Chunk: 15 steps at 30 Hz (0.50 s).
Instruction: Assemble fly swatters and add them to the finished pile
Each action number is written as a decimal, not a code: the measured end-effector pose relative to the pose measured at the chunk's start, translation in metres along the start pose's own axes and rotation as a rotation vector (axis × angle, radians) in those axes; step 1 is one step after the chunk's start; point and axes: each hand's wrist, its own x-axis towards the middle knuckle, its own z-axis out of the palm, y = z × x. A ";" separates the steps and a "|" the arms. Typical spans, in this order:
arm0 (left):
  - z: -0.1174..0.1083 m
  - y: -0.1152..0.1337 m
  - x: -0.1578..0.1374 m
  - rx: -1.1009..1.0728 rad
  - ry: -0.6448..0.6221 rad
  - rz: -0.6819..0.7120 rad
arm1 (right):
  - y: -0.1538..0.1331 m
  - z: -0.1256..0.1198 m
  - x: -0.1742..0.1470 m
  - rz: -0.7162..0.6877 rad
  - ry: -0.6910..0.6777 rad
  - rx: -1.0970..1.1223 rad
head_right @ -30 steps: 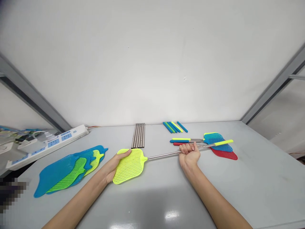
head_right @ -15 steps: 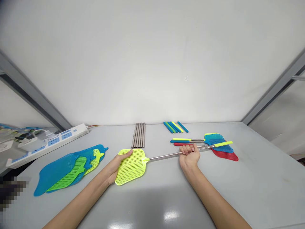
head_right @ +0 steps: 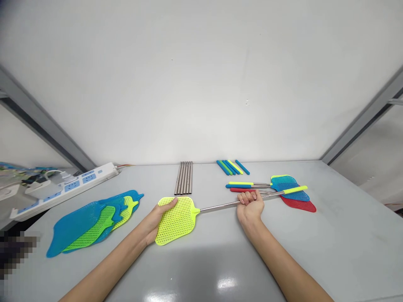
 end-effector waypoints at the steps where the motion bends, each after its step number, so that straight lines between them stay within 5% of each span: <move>1: 0.000 -0.001 0.000 0.003 -0.007 0.005 | 0.000 0.000 0.000 0.001 0.003 0.002; 15: 0.007 -0.003 -0.005 0.071 -0.011 0.129 | 0.003 0.004 -0.007 0.049 0.062 0.077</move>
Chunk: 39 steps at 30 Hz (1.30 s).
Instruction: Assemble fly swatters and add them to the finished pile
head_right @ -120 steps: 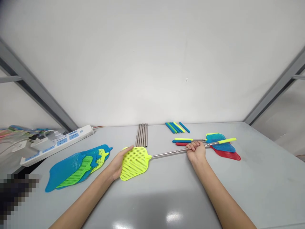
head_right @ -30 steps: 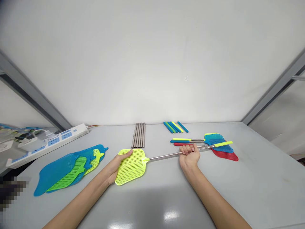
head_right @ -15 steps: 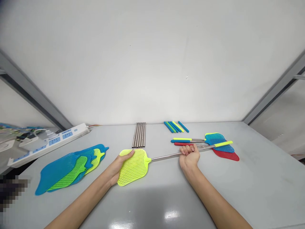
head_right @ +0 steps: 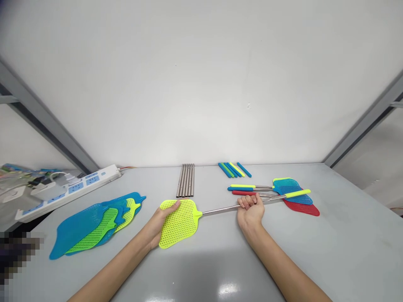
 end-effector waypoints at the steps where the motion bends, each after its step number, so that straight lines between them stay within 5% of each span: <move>1: 0.000 0.000 0.000 0.001 0.008 -0.002 | 0.000 0.000 0.000 0.001 0.001 0.005; 39: -0.002 0.006 0.002 -0.069 0.003 -0.092 | 0.001 0.004 -0.004 0.006 0.097 -0.069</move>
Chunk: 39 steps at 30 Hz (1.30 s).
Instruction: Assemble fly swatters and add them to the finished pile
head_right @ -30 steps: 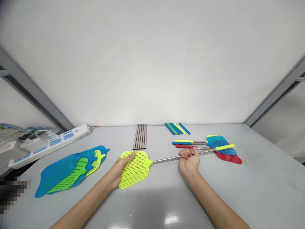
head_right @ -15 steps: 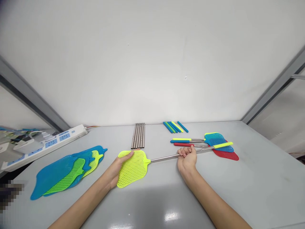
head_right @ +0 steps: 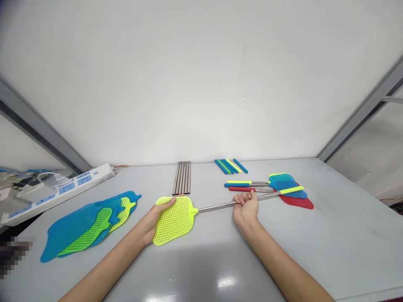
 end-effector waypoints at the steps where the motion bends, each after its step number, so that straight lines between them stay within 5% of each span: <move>1: 0.000 0.000 0.000 -0.005 -0.004 -0.007 | 0.000 0.000 0.000 -0.001 -0.001 0.001; 39: 0.006 -0.010 -0.004 -0.068 -0.048 -0.067 | 0.007 -0.003 -0.010 -0.016 -0.047 -0.068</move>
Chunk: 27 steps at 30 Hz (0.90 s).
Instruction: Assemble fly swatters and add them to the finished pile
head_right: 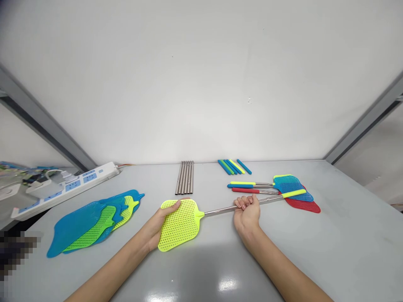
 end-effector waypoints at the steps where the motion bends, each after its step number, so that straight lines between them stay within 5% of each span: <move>1: -0.001 0.000 0.000 0.005 -0.003 0.003 | 0.000 0.000 0.000 -0.005 0.001 -0.009; 27: -0.005 0.007 0.002 -0.109 -0.183 -0.002 | 0.004 -0.001 -0.007 0.018 -0.016 -0.039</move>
